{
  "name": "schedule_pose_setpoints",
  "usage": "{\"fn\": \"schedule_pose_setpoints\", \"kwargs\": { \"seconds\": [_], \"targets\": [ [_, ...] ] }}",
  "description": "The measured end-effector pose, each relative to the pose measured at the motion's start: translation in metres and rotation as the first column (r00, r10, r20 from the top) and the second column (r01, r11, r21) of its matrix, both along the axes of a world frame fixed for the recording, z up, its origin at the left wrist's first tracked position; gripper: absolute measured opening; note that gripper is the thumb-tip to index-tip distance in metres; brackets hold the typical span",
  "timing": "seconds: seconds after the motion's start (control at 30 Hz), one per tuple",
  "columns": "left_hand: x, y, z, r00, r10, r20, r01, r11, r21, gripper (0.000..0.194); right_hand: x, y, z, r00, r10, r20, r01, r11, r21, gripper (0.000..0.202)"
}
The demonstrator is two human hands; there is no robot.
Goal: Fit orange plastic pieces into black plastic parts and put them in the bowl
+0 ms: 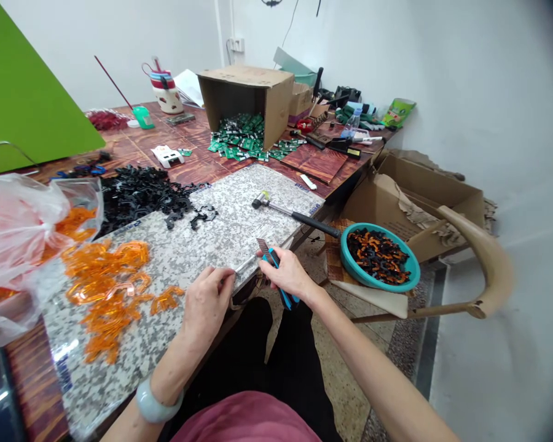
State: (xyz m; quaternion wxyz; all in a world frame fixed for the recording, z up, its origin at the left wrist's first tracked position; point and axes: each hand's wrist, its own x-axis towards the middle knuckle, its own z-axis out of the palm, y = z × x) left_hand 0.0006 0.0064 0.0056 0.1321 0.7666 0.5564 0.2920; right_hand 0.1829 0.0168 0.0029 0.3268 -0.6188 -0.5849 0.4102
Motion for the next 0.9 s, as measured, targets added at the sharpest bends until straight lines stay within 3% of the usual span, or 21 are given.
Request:
{"fn": "schedule_pose_setpoints", "kwargs": {
  "seconds": [0.47,0.7,0.9],
  "targets": [
    [0.001,0.0,-0.001,1.0,0.022,0.015,-0.022,1.0,-0.012,0.024,-0.003,-0.003,0.005,0.998,0.019,0.065,-0.02,1.0,0.008,0.023],
    [0.0,0.001,-0.006,0.999,0.025,0.048,-0.024,0.999,-0.023,0.02,-0.005,-0.018,0.022,0.963,0.046,0.264,-0.048,0.999,0.001,0.02],
    [0.0,0.0,-0.008,0.996,0.034,0.077,-0.03,0.998,-0.046,0.012,-0.027,-0.036,0.031,0.855,0.15,0.497,-0.137,0.989,-0.063,0.018]
  ]
}}
